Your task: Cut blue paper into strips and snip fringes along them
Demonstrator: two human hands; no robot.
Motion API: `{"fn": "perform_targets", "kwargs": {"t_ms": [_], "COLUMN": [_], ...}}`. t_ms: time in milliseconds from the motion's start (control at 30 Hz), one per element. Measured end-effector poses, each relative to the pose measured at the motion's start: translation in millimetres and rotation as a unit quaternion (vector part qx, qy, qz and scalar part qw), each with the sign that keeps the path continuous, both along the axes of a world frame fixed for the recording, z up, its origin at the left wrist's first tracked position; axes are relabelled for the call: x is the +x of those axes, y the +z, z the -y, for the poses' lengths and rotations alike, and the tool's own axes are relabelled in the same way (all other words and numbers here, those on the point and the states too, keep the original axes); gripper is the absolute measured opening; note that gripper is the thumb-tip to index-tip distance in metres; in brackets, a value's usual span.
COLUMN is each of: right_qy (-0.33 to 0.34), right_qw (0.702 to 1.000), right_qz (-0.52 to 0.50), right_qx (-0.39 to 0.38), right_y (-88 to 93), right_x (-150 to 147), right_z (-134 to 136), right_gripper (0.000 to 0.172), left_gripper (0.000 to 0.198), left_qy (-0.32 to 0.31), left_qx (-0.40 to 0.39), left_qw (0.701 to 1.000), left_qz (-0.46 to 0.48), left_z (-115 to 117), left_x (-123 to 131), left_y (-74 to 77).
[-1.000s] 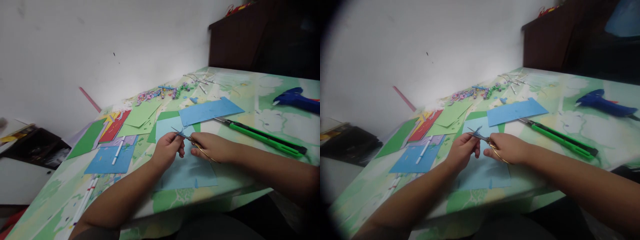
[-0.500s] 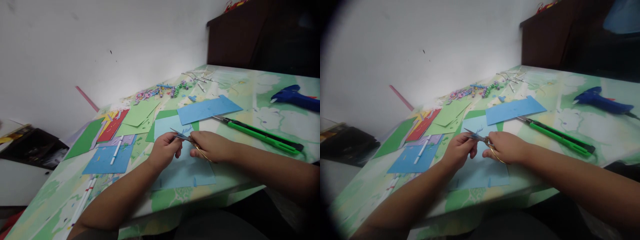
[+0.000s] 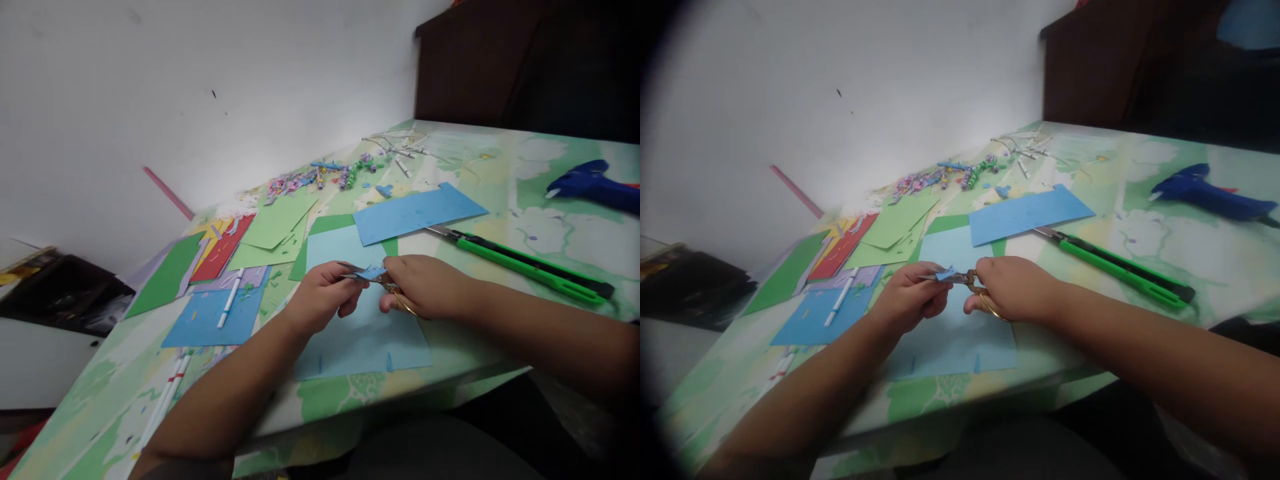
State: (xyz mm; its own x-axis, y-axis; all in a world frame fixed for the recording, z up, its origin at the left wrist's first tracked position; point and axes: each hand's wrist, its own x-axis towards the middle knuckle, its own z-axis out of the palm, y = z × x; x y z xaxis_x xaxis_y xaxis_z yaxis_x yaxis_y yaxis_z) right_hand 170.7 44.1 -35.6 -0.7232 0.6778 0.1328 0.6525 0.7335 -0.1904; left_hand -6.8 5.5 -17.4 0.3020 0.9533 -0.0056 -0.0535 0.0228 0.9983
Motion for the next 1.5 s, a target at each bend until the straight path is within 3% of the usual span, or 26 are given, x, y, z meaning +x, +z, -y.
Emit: {"fn": "perform_targets", "kwargs": {"t_ms": [200, 433, 567, 1067, 1500], "right_qy": [0.011, 0.03, 0.038, 0.056, 0.035], "right_qw": [1.0, 0.995, 0.994, 0.994, 0.997], "right_qz": [-0.022, -0.069, -0.079, -0.053, -0.03], "right_qx": [-0.002, -0.059, -0.072, -0.073, -0.054], "right_y": [-2.9, -3.0, -2.8, -4.6, -4.7], "right_x": [1.7, 1.5, 0.9, 0.8, 0.7], "right_z": [-1.5, -1.9, -0.8, -0.6, -3.0], "right_gripper": [0.051, 0.038, 0.036, 0.038, 0.043], "left_gripper": [0.008, 0.021, 0.018, 0.021, 0.023], "left_qy": [-0.013, 0.093, 0.126, 0.11, 0.104], "left_qx": [0.004, 0.083, 0.102, 0.215, 0.243], "left_qw": [1.0, 0.99, 0.979, 0.912, 0.896], "left_qz": [0.01, -0.072, -0.125, -0.331, -0.357], "left_z": [-0.6, 4.3, 9.8, 12.6, 9.7], "left_x": [-1.8, 4.7, 8.7, 7.0, 5.4], "left_y": [1.7, -5.7, -7.2, 1.4, 3.4]}}
